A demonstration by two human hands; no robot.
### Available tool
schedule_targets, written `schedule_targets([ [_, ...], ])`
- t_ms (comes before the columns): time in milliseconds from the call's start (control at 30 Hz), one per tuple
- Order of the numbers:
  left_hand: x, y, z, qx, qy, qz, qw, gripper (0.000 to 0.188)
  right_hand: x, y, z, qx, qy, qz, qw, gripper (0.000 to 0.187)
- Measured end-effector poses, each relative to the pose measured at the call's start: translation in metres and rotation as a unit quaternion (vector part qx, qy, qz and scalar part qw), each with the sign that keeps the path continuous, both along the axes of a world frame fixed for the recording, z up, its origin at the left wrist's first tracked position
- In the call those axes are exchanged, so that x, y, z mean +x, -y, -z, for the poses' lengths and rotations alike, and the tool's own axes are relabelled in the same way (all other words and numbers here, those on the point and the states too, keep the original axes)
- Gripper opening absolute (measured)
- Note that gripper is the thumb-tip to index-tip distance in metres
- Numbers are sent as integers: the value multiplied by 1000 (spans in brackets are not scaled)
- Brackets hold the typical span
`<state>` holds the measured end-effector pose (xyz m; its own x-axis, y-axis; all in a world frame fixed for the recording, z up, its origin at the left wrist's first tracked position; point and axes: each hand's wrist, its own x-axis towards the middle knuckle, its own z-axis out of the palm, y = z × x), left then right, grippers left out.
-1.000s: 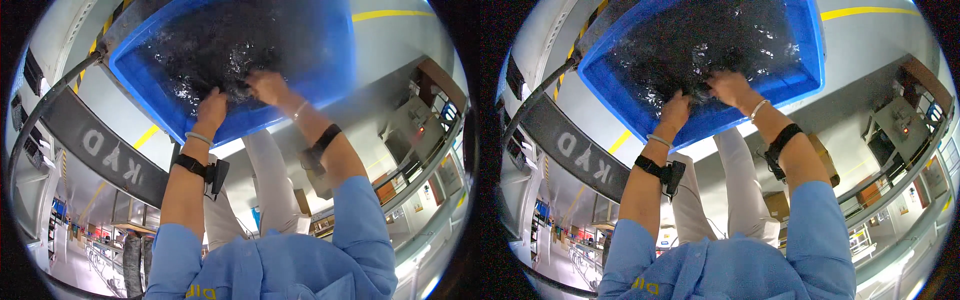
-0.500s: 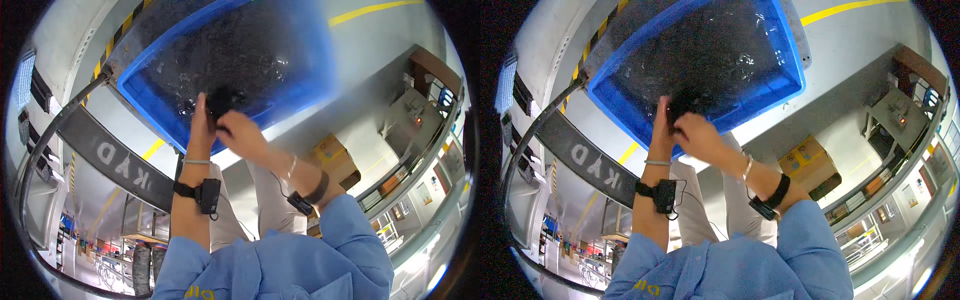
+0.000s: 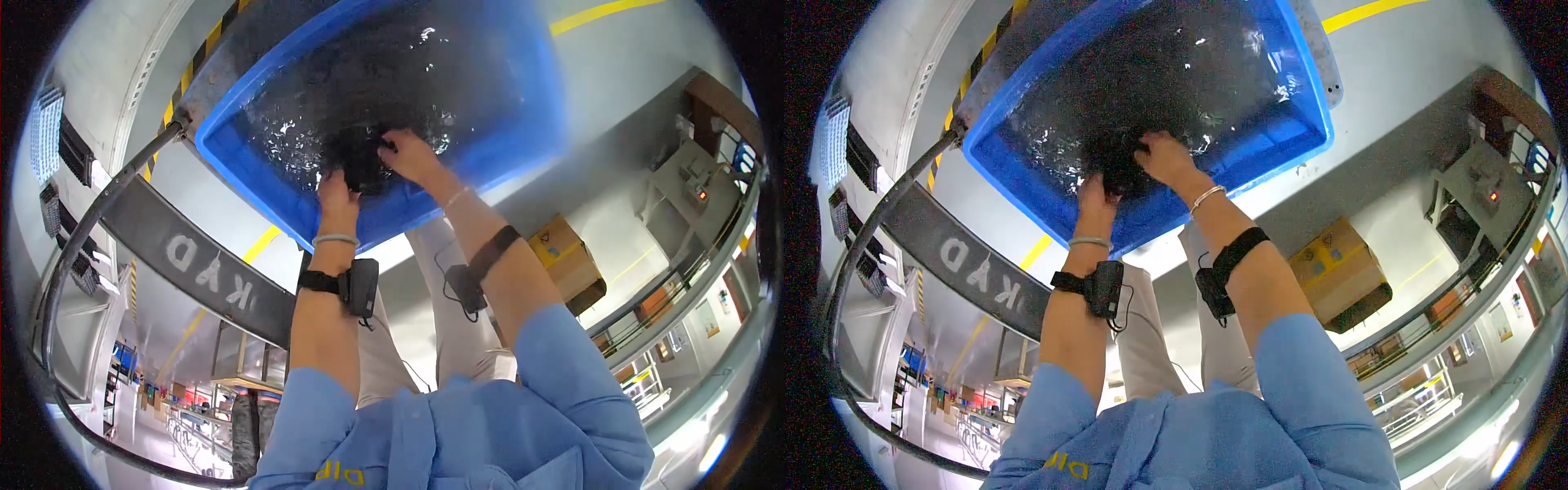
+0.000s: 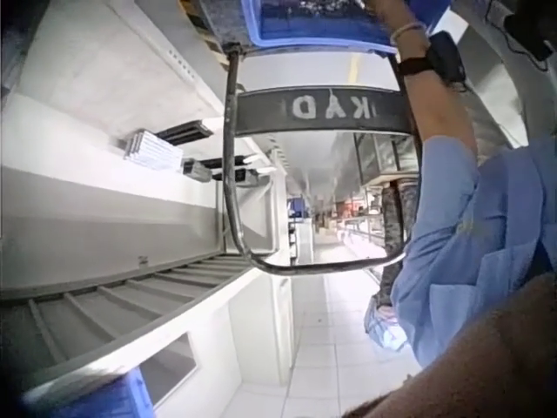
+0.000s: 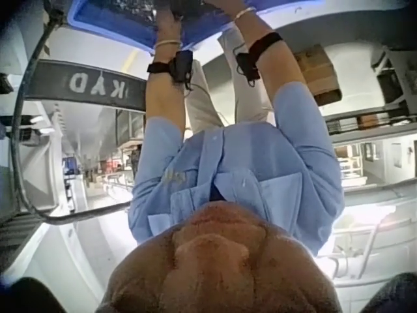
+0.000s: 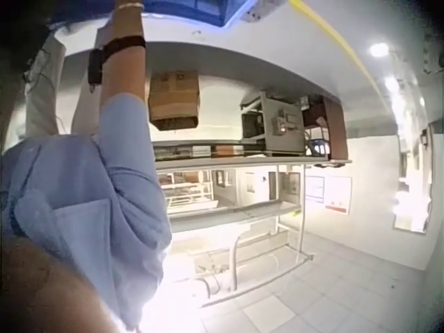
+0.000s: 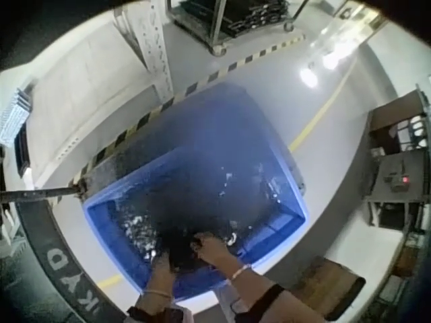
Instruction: Clean electronic components in a water bath and dry them using a handheld air tool at an industrial workstation.
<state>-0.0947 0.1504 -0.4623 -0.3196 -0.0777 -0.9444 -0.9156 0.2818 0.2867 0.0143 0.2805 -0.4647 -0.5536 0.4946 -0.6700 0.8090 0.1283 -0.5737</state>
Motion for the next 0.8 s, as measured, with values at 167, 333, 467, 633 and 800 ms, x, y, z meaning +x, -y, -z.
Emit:
schedule_targets([
  [167,14,-28,-40,178,51,113,976,26,2,-3,-4,-178,-47,267,946,42],
  [333,20,-13,-89,218,4,104,970,27,3,-4,-57,-521,-173,482,683,44],
  [467,9,-31,-91,213,26,32,976,33,13,-23,-66,-473,-137,460,739,43],
  [633,-12,-10,-21,145,31,30,988,42,-5,-9,-1,-271,-48,267,924,37],
  [800,-1,-45,-7,86,181,73,977,45,18,-7,48,28,-41,202,978,30],
])
